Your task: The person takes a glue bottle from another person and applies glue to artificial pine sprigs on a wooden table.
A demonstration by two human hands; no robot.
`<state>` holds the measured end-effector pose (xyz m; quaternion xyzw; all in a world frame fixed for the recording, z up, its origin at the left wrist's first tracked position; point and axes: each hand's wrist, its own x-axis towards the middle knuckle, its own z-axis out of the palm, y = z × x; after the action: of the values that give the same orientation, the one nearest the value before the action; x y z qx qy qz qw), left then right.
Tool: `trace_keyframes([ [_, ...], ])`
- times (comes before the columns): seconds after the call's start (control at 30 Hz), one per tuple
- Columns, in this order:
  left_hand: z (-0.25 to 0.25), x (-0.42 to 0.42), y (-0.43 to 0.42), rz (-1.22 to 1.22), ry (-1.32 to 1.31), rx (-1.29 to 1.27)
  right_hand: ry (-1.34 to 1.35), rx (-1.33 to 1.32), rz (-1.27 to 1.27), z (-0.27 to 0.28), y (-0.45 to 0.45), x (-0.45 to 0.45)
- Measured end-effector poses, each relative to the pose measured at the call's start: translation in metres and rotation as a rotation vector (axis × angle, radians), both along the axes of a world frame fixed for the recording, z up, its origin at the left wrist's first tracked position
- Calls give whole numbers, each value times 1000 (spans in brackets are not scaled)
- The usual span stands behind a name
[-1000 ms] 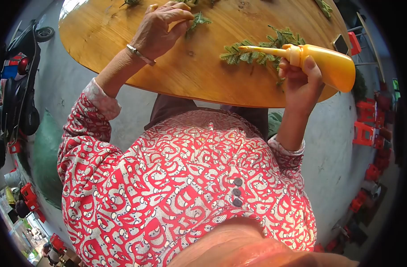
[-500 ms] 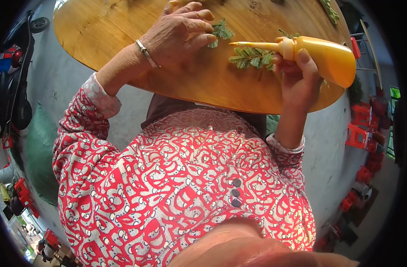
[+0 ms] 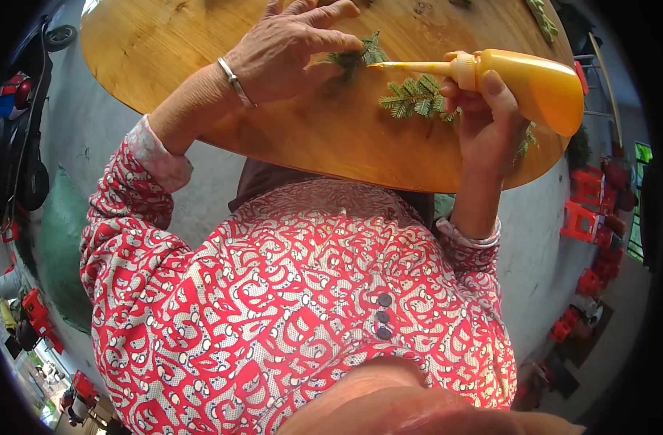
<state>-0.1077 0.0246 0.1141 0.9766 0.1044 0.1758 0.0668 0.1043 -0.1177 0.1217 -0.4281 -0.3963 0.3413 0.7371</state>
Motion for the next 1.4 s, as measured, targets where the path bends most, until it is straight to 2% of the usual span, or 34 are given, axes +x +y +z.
trace_keyframes([
  [0.1,-4,-1,0,2,52,-76,-21,-7,3,-2,-1,1],
  [0.2,-2,0,-2,14,73,-35,-20,-4,11,2,2,2],
  [0.4,0,-3,1,-26,10,-152,-58,-21,21,4,8,-6],
  [0.5,-2,-3,1,-46,-22,-148,-288,-93,38,0,7,-3],
  [0.6,-1,-3,0,-23,18,-188,-206,-29,122,-14,9,8],
  [0.7,-26,-5,3,25,-112,-99,-180,-27,135,-13,10,6],
  [0.8,-23,-7,4,-60,-174,-178,-136,-46,151,-14,10,5],
  [0.9,-14,-6,7,-210,-192,-39,-132,-44,169,-16,11,5],
  [1.1,-1,-9,-2,-42,2,-81,-137,-55,162,-18,12,6],
  [1.2,-5,-11,2,-25,19,-177,-135,-53,178,-19,12,5],
  [1.3,-8,-12,3,-30,15,-145,-198,-104,109,-10,12,-5],
  [1.4,-10,-12,4,-27,7,-155,-20,-74,53,-5,16,-12],
])
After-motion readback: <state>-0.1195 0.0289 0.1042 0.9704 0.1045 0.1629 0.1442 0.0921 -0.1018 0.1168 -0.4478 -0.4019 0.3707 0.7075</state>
